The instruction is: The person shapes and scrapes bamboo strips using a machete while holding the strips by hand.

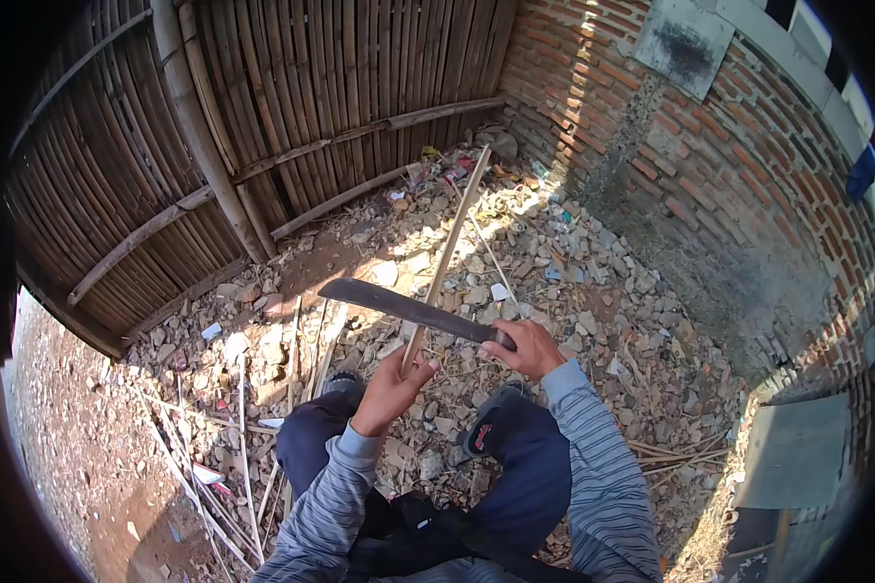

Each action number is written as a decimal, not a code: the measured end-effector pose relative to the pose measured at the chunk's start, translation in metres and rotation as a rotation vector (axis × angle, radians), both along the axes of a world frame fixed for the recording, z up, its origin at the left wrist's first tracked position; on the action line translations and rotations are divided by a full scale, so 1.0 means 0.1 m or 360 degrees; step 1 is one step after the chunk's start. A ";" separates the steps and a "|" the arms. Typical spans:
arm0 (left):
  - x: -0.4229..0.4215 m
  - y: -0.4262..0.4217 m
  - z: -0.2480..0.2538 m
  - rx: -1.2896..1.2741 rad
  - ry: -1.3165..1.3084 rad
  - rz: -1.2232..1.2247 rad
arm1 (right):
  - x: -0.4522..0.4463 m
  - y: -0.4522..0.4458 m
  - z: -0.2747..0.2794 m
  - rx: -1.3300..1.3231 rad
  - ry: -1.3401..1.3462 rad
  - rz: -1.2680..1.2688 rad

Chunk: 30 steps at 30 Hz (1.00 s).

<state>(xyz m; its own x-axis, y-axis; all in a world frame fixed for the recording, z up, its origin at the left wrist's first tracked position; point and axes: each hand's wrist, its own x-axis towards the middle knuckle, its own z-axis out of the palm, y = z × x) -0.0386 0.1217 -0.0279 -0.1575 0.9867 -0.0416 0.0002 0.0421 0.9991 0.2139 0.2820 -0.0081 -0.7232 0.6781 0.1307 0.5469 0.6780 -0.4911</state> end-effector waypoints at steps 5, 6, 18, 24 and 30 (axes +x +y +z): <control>-0.06 0.00 -0.03 0.0026 0.0033 0.0056 | 0.18 0.08 -0.05 -0.0035 0.0130 -0.0289; -0.06 0.00 -0.04 0.0023 0.0093 0.0067 | 0.19 0.09 -0.04 -0.0046 0.0102 -0.0302; 0.11 0.06 -0.23 0.0077 0.0463 0.0080 | -0.42 -0.34 0.08 0.0168 -0.0118 -0.0218; 0.08 0.05 -0.24 0.0147 0.0369 0.0123 | -0.64 -0.36 -0.07 0.0041 -0.0075 -0.0138; 0.06 0.06 -0.11 -0.0100 0.0146 -0.0058 | -0.73 -0.36 -0.10 -0.0013 0.0001 -0.0045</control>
